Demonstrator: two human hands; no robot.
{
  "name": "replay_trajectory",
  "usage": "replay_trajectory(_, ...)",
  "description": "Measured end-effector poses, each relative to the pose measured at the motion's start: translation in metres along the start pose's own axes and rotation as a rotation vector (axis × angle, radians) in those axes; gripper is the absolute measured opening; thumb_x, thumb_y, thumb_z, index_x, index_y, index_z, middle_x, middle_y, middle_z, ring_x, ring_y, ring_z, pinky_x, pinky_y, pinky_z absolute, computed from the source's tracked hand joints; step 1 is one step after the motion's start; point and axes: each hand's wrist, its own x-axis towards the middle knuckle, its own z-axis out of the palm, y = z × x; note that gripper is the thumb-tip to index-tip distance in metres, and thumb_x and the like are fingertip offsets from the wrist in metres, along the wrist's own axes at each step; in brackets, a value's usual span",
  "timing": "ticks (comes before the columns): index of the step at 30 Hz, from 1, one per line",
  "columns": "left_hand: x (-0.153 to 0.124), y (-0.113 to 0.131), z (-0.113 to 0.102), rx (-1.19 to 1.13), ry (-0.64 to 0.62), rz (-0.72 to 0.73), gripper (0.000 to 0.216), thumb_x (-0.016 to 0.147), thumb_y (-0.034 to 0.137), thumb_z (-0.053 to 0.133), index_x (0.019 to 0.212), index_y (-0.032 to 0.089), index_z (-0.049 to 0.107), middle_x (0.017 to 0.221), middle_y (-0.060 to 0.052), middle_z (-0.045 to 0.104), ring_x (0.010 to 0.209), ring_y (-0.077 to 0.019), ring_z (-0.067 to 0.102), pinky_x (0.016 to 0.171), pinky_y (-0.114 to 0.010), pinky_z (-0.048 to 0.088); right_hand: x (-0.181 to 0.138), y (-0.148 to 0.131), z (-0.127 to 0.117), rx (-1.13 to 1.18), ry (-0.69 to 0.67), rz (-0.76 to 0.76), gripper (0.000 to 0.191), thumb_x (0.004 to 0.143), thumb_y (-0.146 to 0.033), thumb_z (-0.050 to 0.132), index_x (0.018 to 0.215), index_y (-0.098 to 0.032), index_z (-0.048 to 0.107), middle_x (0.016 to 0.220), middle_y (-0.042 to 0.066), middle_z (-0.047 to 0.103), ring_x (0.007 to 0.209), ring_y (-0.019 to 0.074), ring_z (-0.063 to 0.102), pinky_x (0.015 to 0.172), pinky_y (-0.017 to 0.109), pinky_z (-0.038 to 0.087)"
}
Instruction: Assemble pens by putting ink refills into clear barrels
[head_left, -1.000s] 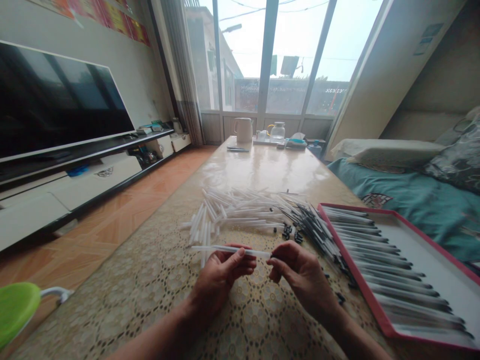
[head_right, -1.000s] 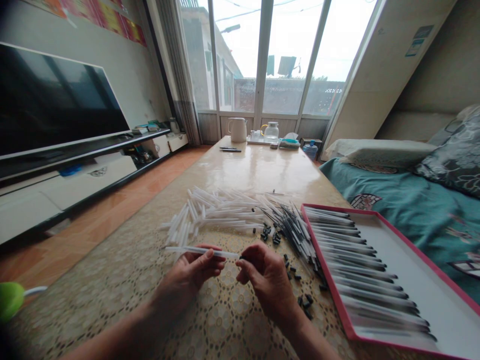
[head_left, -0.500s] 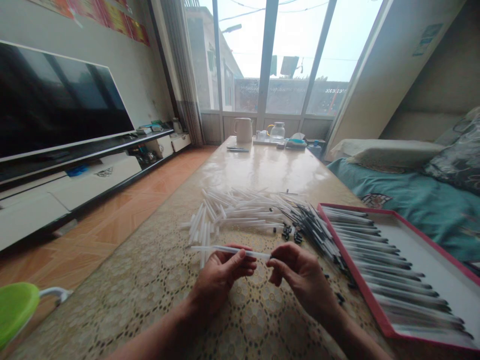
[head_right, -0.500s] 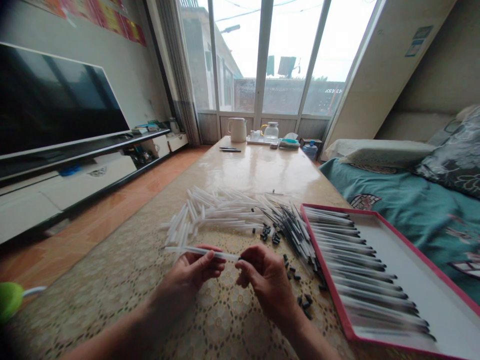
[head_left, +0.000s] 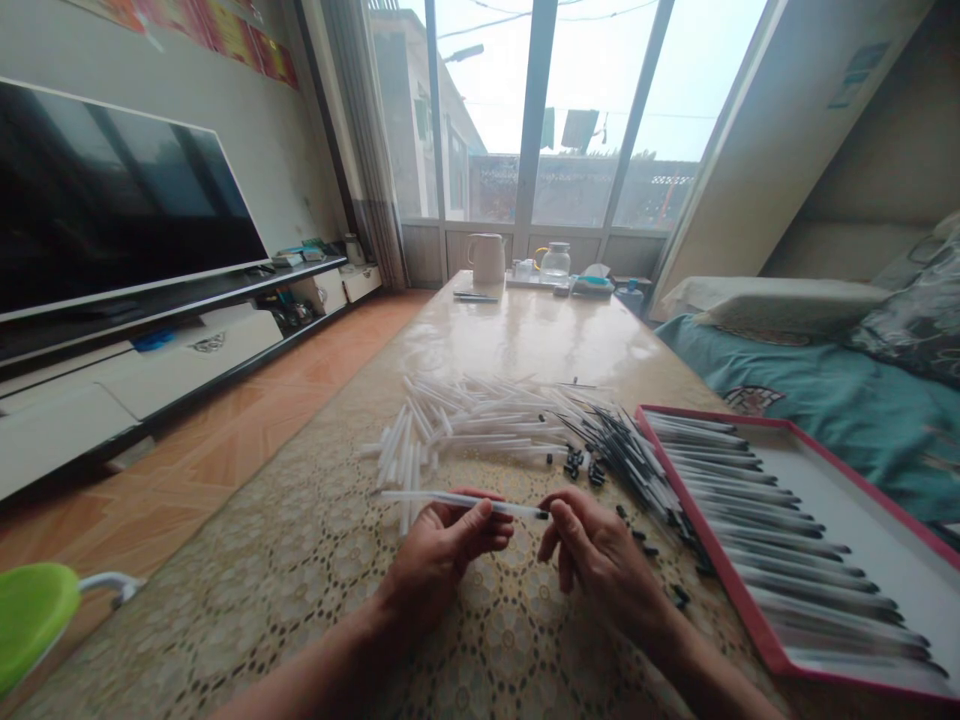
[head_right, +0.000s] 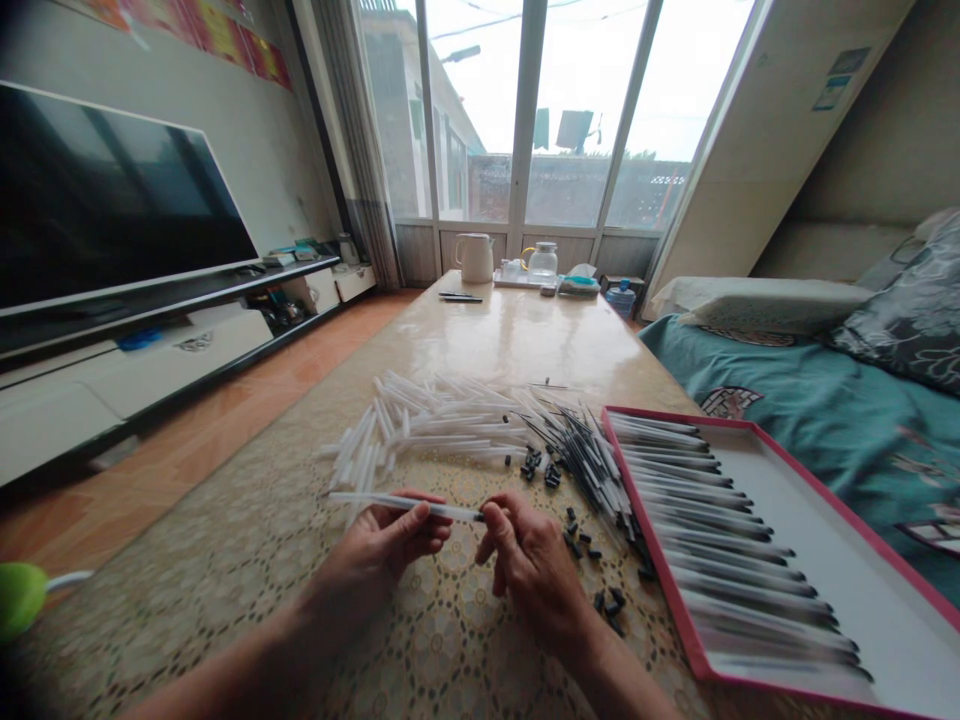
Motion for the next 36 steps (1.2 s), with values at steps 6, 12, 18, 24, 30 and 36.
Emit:
replay_trajectory(6,-0.0009,0.0001,0.0007,0.011,-0.026,-0.015,0.022,0.071,0.027,0.074,0.085,0.011,0.068,0.074,-0.009,0.074,0.067,-0.0160,0.068,0.064,-0.025,0.053,-0.0005,0.0028,0.0000,-0.078,-0.028,-0.012,0.041,0.093,-0.048,0.035,0.070,-0.018,0.049,0.057,0.000,0.059,0.036,0.0063,0.046,0.038,0.017,0.034)
replay_trajectory(12,-0.0013,-0.0012,0.0000,0.011,-0.008,0.000,0.021,0.072,0.026,0.073,0.085,0.011,0.069,0.075,-0.009,0.074,0.067,-0.0154,0.068,0.064,-0.024,0.053,-0.0017,0.0015,-0.0022,-0.133,-0.050,-0.021,0.030,0.092,-0.046,0.039,0.088,-0.018,0.051,0.061,0.000,0.063,0.041,0.0079,0.047,0.043,0.019,0.035)
replay_trajectory(18,-0.0019,0.0010,0.0005,0.031,-0.028,-0.015,0.021,0.071,0.027,0.074,0.085,0.011,0.069,0.075,-0.009,0.074,0.069,-0.0162,0.068,0.066,-0.026,0.053,0.0001,0.0022,-0.0011,-0.227,-0.039,-0.068,0.043,0.095,-0.045,0.029,0.067,-0.019,0.049,0.051,0.000,0.058,0.046,0.0100,0.050,0.050,0.021,0.035)
replay_trajectory(24,-0.0017,0.0008,0.0014,0.025,0.007,-0.002,0.025,0.069,0.029,0.075,0.084,0.010,0.069,0.073,-0.009,0.074,0.065,-0.0152,0.068,0.064,-0.024,0.053,-0.0012,0.0009,-0.0030,-0.247,-0.040,-0.063,0.028,0.093,-0.044,0.037,0.089,-0.019,0.049,0.056,-0.002,0.062,0.050,0.0115,0.053,0.053,0.021,0.037)
replay_trajectory(30,-0.0014,0.0009,0.0019,0.029,-0.023,-0.009,0.024,0.070,0.028,0.075,0.085,0.011,0.069,0.074,-0.009,0.074,0.067,-0.0161,0.068,0.065,-0.026,0.053,-0.0006,0.0004,-0.0025,-0.272,-0.029,-0.081,0.042,0.096,-0.045,0.027,0.067,-0.020,0.045,0.052,-0.001,0.058,0.047,0.0106,0.051,0.051,0.021,0.035)
replay_trajectory(36,-0.0014,0.0012,0.0022,0.020,0.000,0.008,0.023,0.069,0.028,0.075,0.084,0.011,0.069,0.074,-0.009,0.074,0.066,-0.0152,0.068,0.064,-0.025,0.053,-0.0021,-0.0018,-0.0042,-0.249,-0.051,-0.078,0.028,0.094,-0.043,0.035,0.085,-0.020,0.048,0.057,-0.002,0.062,0.047,0.0106,0.050,0.050,0.021,0.035)
